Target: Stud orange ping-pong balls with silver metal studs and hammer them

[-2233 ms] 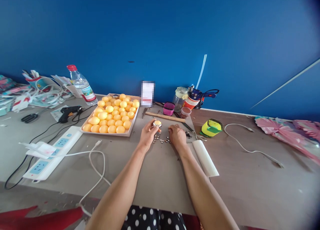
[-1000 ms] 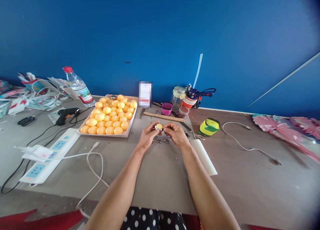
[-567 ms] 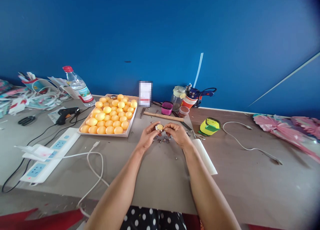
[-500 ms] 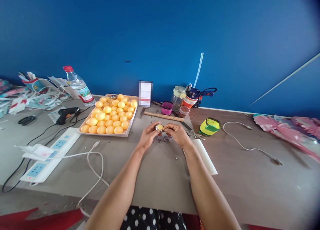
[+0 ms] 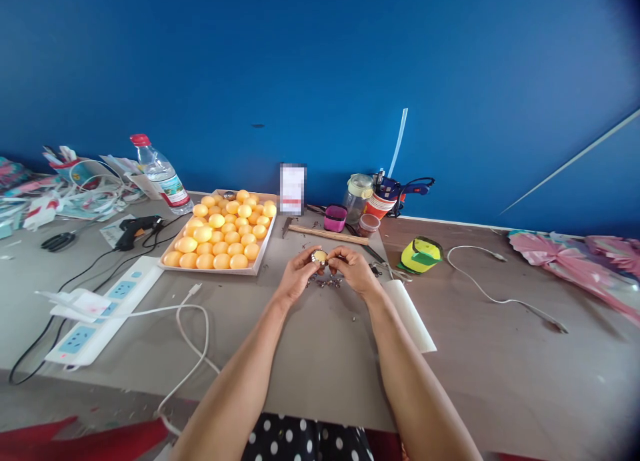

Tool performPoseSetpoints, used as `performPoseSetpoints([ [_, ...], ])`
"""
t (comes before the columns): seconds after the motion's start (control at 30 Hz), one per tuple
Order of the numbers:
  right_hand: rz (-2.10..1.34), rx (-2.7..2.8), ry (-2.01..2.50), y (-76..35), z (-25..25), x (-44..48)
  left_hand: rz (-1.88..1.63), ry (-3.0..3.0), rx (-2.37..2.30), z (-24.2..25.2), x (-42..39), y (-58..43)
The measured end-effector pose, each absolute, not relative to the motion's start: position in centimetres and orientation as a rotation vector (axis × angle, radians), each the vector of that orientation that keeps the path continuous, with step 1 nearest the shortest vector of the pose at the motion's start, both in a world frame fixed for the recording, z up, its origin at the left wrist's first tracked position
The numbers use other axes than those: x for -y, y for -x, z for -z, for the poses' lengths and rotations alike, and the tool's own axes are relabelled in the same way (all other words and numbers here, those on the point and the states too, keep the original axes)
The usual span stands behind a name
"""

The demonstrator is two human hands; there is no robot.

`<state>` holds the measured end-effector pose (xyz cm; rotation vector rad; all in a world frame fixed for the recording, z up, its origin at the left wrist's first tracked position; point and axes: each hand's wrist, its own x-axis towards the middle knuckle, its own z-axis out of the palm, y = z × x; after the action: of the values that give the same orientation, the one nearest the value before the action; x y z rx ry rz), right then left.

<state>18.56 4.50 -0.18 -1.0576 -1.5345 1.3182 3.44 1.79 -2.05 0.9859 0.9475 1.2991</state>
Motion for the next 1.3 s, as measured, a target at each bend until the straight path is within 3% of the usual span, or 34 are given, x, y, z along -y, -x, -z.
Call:
performPoseSetpoints([
  [0.93,-1.415,1.336,0.990,-18.5,0.6,-4.8,-1.356,-0.841,-0.851,2.0,-1.8,-4.2],
  [1.03,-1.191,1.431,1.178,-19.5,1.5,-5.7,-1.374,-0.787,-0.804,1.7,-1.8,-4.2],
  [1.2,-0.529,1.824,1.632,-20.0,3.2,-5.9,-1.362,-0.838,-0.825,1.5,-1.8,-4.0],
  [1.3,-0.402,2.012,1.769,-19.8,3.6,-5.4,-1.389,-0.847,-0.860,1.7,-1.9,-3.9],
])
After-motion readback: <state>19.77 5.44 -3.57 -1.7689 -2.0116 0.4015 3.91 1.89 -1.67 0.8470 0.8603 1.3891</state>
